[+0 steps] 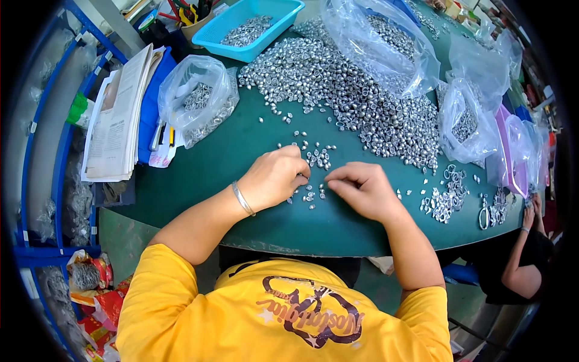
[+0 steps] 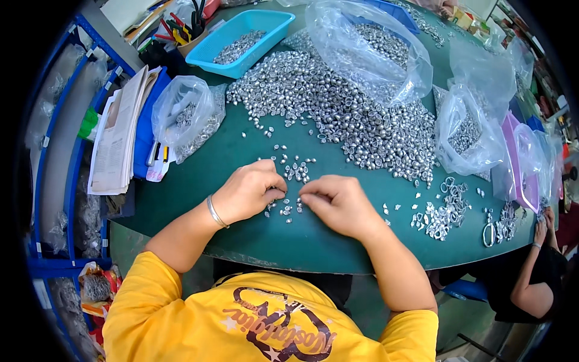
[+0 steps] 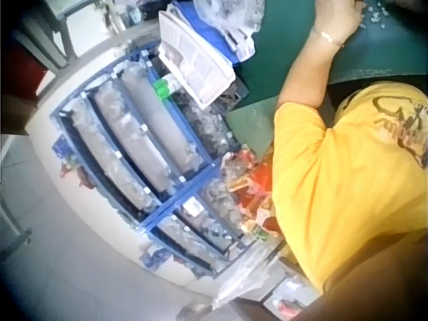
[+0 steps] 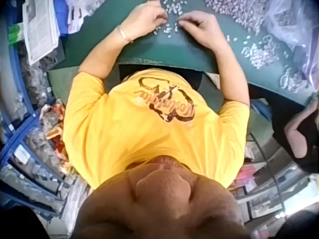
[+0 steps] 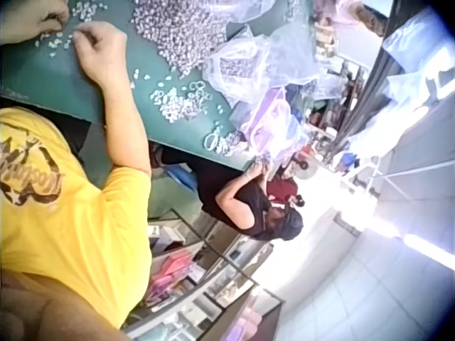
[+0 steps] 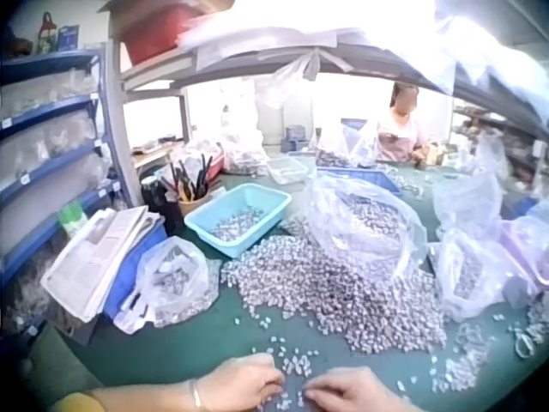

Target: The person sorts through a large pile of small metal components on a table, picking up individual pieces to check them before placing them into a small blue tray.

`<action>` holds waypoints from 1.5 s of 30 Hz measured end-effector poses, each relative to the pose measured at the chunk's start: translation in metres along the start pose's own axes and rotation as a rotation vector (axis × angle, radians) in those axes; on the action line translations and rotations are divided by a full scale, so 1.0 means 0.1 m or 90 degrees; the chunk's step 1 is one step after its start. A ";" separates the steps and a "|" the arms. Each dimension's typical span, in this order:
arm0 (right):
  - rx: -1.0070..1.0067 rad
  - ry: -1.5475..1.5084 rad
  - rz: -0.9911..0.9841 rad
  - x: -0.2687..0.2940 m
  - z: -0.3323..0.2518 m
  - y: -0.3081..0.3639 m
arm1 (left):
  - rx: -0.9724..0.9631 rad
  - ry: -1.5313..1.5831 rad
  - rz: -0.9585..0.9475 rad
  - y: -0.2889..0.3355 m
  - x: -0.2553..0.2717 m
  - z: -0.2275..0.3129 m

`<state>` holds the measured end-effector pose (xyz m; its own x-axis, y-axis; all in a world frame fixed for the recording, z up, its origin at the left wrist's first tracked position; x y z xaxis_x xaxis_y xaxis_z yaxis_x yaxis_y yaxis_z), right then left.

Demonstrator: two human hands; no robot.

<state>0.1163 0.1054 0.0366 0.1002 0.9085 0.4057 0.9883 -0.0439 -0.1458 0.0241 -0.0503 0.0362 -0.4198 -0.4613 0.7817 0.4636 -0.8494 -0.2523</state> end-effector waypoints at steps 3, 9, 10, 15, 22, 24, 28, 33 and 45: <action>0.137 0.270 -0.023 -0.11 -0.09 0.03 | -0.007 0.080 0.047 0.00 -0.02 -0.02; 0.159 0.349 -0.023 -0.13 -0.05 0.03 | 0.431 0.902 -0.028 -0.07 0.04 -0.06; 0.159 0.357 -0.027 -0.13 -0.06 0.03 | 0.429 0.936 -0.041 -0.07 0.05 -0.08; 0.170 0.131 0.018 -0.07 0.06 -0.01 | 0.146 0.261 -0.055 -0.06 0.08 0.01; -0.164 -0.061 -0.024 -0.02 0.08 0.01 | -0.017 0.061 -0.053 0.02 -0.01 0.00; 0.044 0.143 -0.021 -0.11 0.00 0.01 | -0.023 0.081 -0.012 0.01 -0.02 -0.02; 0.095 0.265 -0.029 -0.16 -0.02 0.01 | 0.335 0.569 -0.049 -0.05 0.03 -0.05; -0.169 -0.107 -0.040 -0.08 0.09 0.00 | 0.323 0.656 -0.039 -0.04 0.01 -0.14; 0.148 0.278 -0.084 -0.10 -0.05 0.07 | -0.053 0.058 -0.045 0.04 -0.06 0.11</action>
<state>0.1225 0.0938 0.0364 0.0640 0.6394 0.7662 0.9491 0.1982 -0.2448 0.0368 -0.0478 0.0365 -0.5201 -0.4172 0.7452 0.3654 -0.8974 -0.2474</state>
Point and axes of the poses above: each hand's wrist, its own y-axis away from the middle knuckle, its own x-axis out of the back of the hand, z = x × y, the point moved 3 cm from there along -y, towards the middle knuckle, and after that the axes turned 2 degrees about z, right-handed, at the moved point
